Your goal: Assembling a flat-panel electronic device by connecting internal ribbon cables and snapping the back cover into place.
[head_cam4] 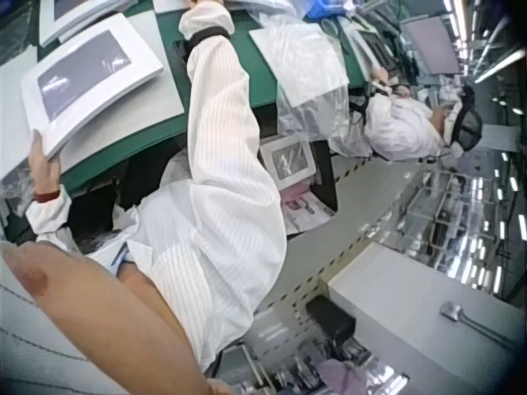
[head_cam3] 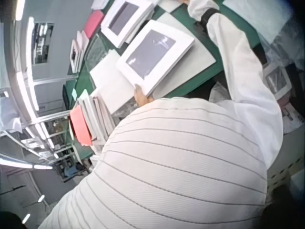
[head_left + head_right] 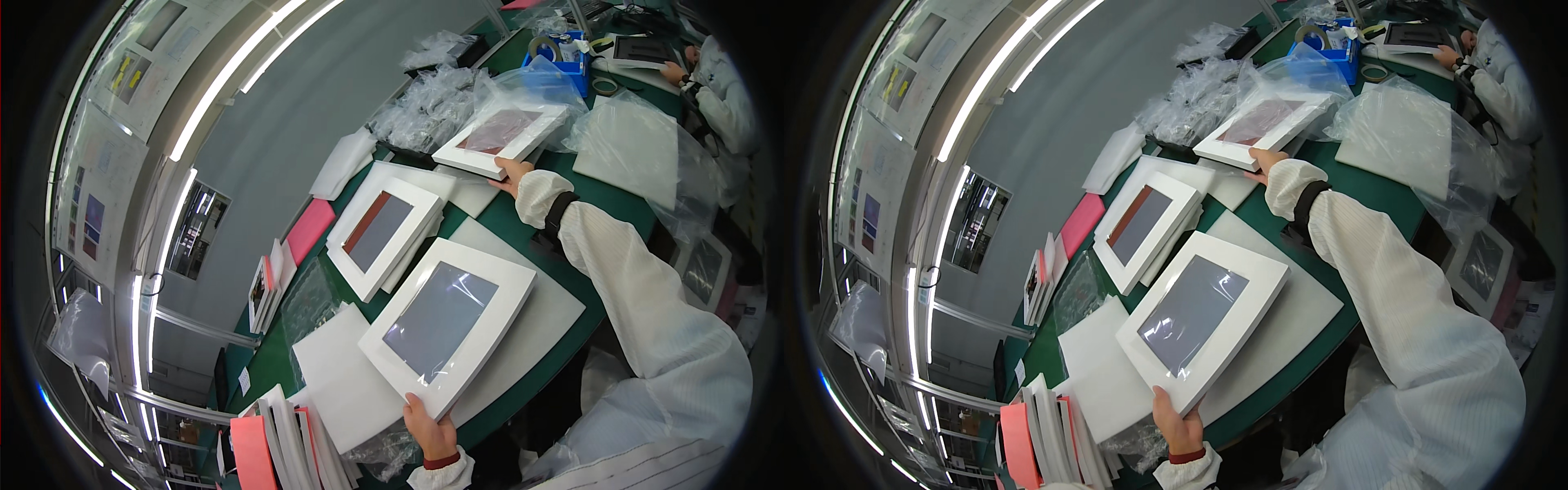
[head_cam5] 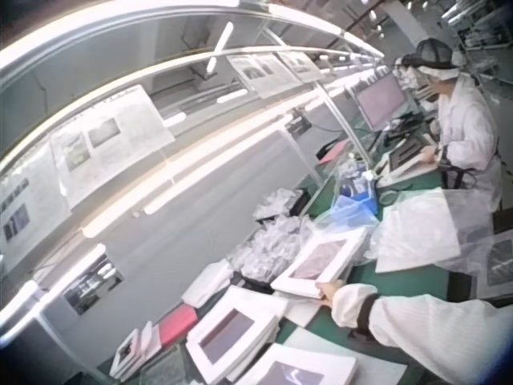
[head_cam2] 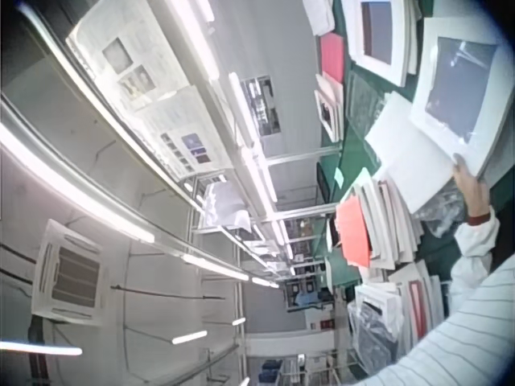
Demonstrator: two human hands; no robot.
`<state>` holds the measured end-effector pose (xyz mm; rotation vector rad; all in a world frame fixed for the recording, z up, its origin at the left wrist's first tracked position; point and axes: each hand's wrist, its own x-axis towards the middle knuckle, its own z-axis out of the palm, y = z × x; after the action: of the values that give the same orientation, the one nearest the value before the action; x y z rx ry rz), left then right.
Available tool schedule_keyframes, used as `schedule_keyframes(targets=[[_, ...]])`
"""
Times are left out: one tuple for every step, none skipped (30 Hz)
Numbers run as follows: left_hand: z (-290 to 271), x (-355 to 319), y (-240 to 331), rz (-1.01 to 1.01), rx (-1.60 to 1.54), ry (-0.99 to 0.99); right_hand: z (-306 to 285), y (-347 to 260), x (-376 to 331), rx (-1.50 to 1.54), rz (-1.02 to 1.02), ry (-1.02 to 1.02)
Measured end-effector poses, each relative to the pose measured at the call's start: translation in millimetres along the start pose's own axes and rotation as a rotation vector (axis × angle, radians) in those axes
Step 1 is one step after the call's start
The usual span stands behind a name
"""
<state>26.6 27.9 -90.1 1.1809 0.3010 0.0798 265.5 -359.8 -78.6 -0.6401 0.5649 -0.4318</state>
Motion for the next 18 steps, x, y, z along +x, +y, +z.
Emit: schedule_keyframes(targets=[[1.7,-4.8,2.5,0.002,-0.004,0.014,3.2,-6.5,-3.7,-0.001,-0.002,-0.002],[2.3,-8.9,4.4,0.002,-0.005,0.025,5.0,-13.0,-6.4,-0.001,-0.021,-0.029],[0.3,-11.6,4.1,0.001,-0.005,0.022,6.6,-19.5,-9.3,-0.001,-0.04,-0.054],[-2.6,-14.9,3.4,0.02,-0.005,0.024,8.5,-25.2,-12.7,0.019,-0.037,-0.062],[-4.9,-17.6,4.7,0.043,-0.007,0.029,12.3,-31.0,-20.6,0.02,-0.036,-0.065],[-2.0,-20.8,6.4,0.04,-0.007,0.024,10.9,-41.2,-28.1,0.038,-0.012,-0.12],[1.3,-25.6,9.8,0.04,-0.023,0.021,9.3,-50.5,-36.3,0.055,0.013,-0.176],[6.0,-31.4,11.4,0.037,-0.039,0.009,2.7,-62.3,-44.1,0.058,0.003,-0.213],[5.7,-33.5,12.9,0.039,-0.041,0.017,6.2,-65.7,-57.3,0.055,0.009,-0.218],[5.1,-35.9,14.2,0.068,-0.019,0.03,7.3,-67.9,-71.2,0.046,0.02,-0.28],[5.4,-39.1,15.8,0.095,0.003,0.037,6.4,-74.0,-87.6,0.038,0.027,-0.34],[6.8,-39.5,15.9,0.1,-0.011,0.038,1.8,-83.0,-102.4,0.023,0.017,-0.388],[10.9,-42.5,18.1,0.095,-0.011,0.034,-2.4,-91.5,-117.4,0.021,0.015,-0.383],[20.1,-45.1,20.7,0.117,-0.021,0.026,-6.0,-101.5,-133.5,0.022,0.035,-0.423],[26.6,-48.0,24.1,0.138,-0.03,0.026,-7.5,-107.8,-147.8,0.021,0.066,-0.463],[32.3,-49.9,27.7,0.152,-0.038,0.005,-8.1,-113.7,-160.3,0.018,0.073,-0.458],[36.0,-50.6,31.2,0.168,-0.035,-0.015,-7.0,-120.4,-171.0,0.034,0.086,-0.52],[43.5,-50.4,32.9,0.174,-0.054,-0.038,-9.6,-132.0,-181.0,0.048,0.086,-0.574]])
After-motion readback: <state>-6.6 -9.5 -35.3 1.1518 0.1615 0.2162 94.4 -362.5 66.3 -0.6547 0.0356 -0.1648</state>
